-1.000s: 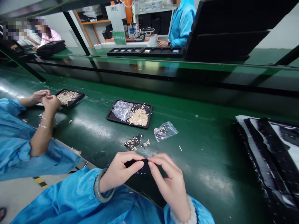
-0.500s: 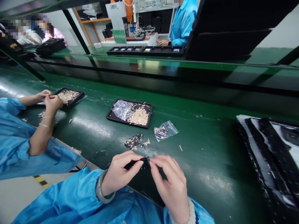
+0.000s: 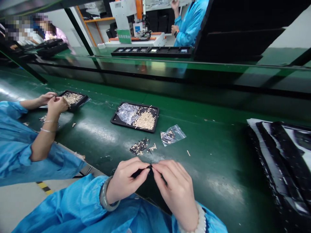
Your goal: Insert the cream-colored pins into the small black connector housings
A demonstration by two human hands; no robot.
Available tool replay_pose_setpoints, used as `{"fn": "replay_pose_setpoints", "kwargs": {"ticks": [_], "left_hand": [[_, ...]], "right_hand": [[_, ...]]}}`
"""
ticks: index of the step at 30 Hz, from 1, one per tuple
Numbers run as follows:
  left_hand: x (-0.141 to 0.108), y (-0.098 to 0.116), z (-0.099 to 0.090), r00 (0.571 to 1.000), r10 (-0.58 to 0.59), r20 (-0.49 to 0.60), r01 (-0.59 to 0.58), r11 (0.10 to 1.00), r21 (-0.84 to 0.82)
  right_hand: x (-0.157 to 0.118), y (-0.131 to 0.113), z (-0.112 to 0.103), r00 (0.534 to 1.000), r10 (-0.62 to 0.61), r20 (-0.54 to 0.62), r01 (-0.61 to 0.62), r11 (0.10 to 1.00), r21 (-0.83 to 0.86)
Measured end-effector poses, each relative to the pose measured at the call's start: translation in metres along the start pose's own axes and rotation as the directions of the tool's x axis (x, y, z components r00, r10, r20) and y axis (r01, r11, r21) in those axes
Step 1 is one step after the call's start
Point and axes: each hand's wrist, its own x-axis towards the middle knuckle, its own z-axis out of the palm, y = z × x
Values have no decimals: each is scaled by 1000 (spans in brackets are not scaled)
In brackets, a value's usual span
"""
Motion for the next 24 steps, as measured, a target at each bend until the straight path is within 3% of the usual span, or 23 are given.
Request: {"fn": "replay_pose_setpoints", "kwargs": {"ticks": [6,13,19,22,24], "left_hand": [[-3,-2,2,1000,22,-5,-21,995,99],[-7,-2,8,998,54,-36,-43,967,251],[-10,-5,14,975,193,-112,-138,915,380],[-8,-4,13,979,158,-126,-106,933,343],[-6,-3,12,989,84,-121,-55,972,227]], "right_hand": [[0,-4,6,993,-80,-83,64,982,-178],[-3,-8,19,979,-97,-177,41,956,-292],[-6,-10,23,969,-48,-241,-18,964,-266],[-8,-10,25,972,0,-233,-41,984,-173],[-8,-9,25,973,54,-224,-76,993,-88]]}}
